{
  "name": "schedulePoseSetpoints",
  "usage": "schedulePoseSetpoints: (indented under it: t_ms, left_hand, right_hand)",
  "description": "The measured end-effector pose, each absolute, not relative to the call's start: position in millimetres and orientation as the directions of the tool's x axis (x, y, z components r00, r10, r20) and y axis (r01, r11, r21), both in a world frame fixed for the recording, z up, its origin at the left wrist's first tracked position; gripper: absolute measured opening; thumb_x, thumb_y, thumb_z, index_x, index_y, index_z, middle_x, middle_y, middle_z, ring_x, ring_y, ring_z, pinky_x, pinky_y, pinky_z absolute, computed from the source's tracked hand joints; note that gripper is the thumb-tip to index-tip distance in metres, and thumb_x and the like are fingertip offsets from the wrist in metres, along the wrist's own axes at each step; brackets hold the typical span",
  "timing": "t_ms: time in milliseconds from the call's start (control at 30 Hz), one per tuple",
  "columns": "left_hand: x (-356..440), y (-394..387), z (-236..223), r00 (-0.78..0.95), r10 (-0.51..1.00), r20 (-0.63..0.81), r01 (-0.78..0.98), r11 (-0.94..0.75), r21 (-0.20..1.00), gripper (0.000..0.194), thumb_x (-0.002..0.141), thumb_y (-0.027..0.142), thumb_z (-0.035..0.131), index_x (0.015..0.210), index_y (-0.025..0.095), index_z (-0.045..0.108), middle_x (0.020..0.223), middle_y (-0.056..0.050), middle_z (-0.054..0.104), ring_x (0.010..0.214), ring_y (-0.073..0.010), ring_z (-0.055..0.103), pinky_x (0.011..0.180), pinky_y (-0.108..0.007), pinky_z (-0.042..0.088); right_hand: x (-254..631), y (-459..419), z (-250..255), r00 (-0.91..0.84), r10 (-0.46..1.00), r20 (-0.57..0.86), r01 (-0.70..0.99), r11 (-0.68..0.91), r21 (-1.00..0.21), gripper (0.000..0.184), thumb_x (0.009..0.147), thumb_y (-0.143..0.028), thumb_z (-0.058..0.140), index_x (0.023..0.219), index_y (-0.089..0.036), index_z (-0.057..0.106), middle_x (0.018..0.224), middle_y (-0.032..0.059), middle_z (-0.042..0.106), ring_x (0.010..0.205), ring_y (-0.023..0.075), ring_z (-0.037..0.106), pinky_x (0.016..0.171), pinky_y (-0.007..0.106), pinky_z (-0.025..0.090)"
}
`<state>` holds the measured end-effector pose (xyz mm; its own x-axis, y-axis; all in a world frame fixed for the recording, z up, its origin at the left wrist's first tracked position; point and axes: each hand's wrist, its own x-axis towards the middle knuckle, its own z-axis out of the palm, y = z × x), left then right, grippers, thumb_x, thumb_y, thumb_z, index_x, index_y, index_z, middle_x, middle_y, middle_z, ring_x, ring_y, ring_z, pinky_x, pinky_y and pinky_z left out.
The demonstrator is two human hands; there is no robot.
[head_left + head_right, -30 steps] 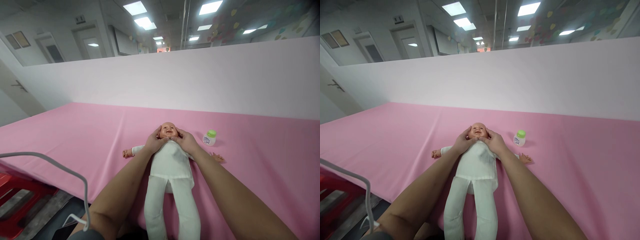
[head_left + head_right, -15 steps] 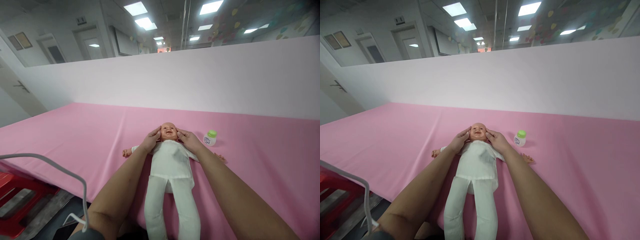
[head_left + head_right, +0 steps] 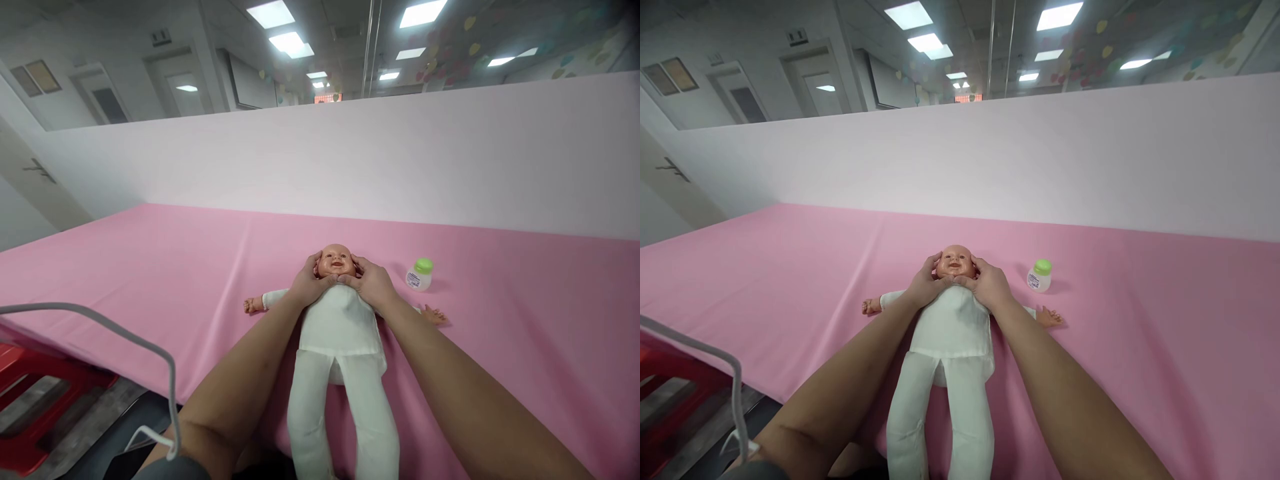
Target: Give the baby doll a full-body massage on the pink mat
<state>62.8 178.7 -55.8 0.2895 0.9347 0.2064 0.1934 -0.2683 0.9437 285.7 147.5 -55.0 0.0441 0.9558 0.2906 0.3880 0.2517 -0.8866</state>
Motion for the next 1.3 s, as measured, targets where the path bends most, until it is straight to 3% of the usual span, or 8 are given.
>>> schedulePoseSetpoints:
  t_ms: [233, 533, 767, 1000, 1133, 1300]
  left_hand:
    - [61, 178, -54, 0.357, 0.909, 0.215, 0.186, -0.294, 0.937, 0.102, 0.081, 0.053, 0.086, 0.165, 0.025, 0.035, 0.154, -0.016, 0.058, 0.136, -0.0335, 0.061, 0.118, -0.049, 0.046]
    - [58, 180, -54, 0.376, 0.914, 0.153, 0.147, -0.222, 0.964, 0.101, 0.089, 0.053, 0.077, 0.170, 0.020, 0.026, 0.154, -0.015, 0.060, 0.140, -0.0333, 0.058, 0.121, -0.048, 0.043]
    - [56, 182, -51, 0.367, 0.907, 0.206, 0.134, -0.271, 0.953, 0.093, 0.088, 0.059, 0.077, 0.165, 0.023, 0.040, 0.167, -0.010, 0.045, 0.157, -0.0329, 0.038, 0.131, -0.047, 0.026]
    - [55, 185, -54, 0.373, 0.906, 0.199, 0.110, -0.256, 0.960, 0.090, 0.092, 0.068, 0.068, 0.165, 0.021, 0.041, 0.169, -0.009, 0.041, 0.159, -0.0331, 0.033, 0.132, -0.047, 0.022]
    - [56, 189, -60, 0.356, 0.912, 0.203, 0.127, -0.263, 0.957, 0.089, 0.095, 0.066, 0.063, 0.166, 0.018, 0.038, 0.169, -0.011, 0.040, 0.159, -0.0333, 0.033, 0.131, -0.047, 0.022]
    - [59, 188, -59, 0.328, 0.915, 0.235, 0.127, -0.290, 0.949, 0.079, 0.098, 0.063, 0.060, 0.163, 0.021, 0.045, 0.169, -0.009, 0.041, 0.159, -0.0312, 0.033, 0.132, -0.045, 0.022]
  right_hand:
    - [287, 147, -56, 0.067, 0.957, 0.282, 0.398, 0.233, -0.887, 0.081, 0.070, -0.051, 0.095, 0.143, -0.030, 0.067, 0.136, 0.0086, 0.074, 0.126, 0.0384, 0.069, 0.112, 0.054, 0.052]
    - [295, 146, -48, -0.009, 0.964, 0.264, 0.286, 0.256, -0.924, 0.063, 0.077, -0.043, 0.089, 0.137, -0.028, 0.072, 0.138, 0.0070, 0.073, 0.132, 0.0371, 0.065, 0.118, 0.057, 0.047]
    - [303, 136, -30, -0.146, 0.969, 0.199, 0.271, 0.232, -0.934, 0.047, 0.089, -0.042, 0.078, 0.133, -0.029, 0.074, 0.139, 0.0030, 0.073, 0.133, 0.0326, 0.065, 0.120, 0.055, 0.045]
    - [308, 137, -31, -0.131, 0.971, 0.199, 0.220, 0.225, -0.949, 0.050, 0.090, -0.051, 0.077, 0.134, -0.027, 0.074, 0.143, 0.0041, 0.070, 0.136, 0.0334, 0.063, 0.122, 0.055, 0.042]
    - [310, 137, -33, -0.143, 0.972, 0.188, 0.242, 0.219, -0.945, 0.052, 0.093, -0.051, 0.074, 0.137, -0.023, 0.073, 0.145, 0.0065, 0.069, 0.137, 0.0325, 0.062, 0.124, 0.053, 0.040]
    - [309, 136, -33, -0.133, 0.972, 0.192, 0.229, 0.218, -0.949, 0.052, 0.094, -0.049, 0.074, 0.139, -0.022, 0.071, 0.146, 0.0075, 0.068, 0.137, 0.0316, 0.063, 0.123, 0.052, 0.042]
